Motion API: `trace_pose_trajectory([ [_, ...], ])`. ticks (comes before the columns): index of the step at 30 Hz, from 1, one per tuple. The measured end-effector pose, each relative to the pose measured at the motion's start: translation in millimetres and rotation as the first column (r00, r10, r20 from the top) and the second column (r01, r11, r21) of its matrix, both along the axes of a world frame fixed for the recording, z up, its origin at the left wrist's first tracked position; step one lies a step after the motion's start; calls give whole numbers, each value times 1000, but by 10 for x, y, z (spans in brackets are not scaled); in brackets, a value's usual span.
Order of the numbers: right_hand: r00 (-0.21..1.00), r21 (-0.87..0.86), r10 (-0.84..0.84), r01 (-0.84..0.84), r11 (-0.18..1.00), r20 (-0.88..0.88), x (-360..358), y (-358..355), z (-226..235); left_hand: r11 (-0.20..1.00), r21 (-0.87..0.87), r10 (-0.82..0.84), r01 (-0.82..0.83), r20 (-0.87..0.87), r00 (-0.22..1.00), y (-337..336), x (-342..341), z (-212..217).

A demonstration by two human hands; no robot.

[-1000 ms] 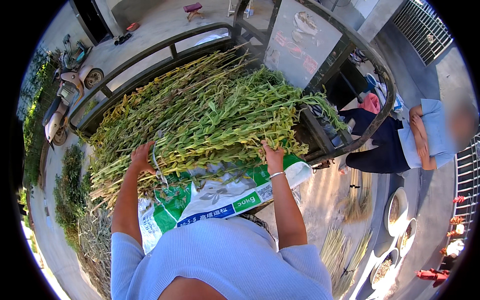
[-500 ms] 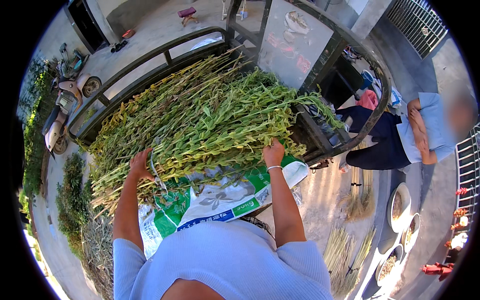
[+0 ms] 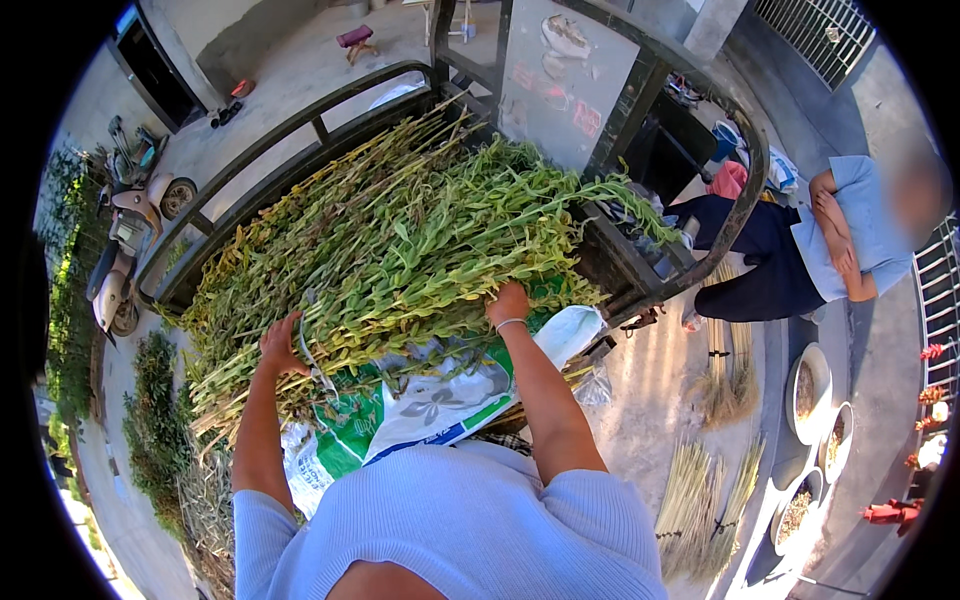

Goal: The person bundles long green plant stalks using white plastic ties. They gather stalks from a pile on a cart, align them, and secure them with ties. The person then places the finished bundles onto a white sack on the ground.

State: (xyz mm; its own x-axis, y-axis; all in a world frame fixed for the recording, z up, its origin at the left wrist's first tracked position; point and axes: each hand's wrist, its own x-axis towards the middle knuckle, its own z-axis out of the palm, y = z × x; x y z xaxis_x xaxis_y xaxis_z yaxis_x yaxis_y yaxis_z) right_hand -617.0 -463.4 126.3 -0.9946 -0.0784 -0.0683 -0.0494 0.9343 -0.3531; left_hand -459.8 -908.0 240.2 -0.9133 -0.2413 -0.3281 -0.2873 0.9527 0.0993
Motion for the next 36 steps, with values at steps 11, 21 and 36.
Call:
trace_pose_trajectory([
  [11, 857, -819, -509, 232, 525, -83, -127, 817, -19, 999, 36, 19, -20, 12, 1000, 12, -16, 51],
  [21, 964, -560, -257, 173, 810, -74, -461, 511, -45, 999, 27, 17, -17, -13, 1000, 63, -30, 87],
  [36, 743, -707, -658, 401, 582, -119, -756, 1782, 475, 1000, -19, 9, -9, -6, 1000, 66, -4, 56],
])
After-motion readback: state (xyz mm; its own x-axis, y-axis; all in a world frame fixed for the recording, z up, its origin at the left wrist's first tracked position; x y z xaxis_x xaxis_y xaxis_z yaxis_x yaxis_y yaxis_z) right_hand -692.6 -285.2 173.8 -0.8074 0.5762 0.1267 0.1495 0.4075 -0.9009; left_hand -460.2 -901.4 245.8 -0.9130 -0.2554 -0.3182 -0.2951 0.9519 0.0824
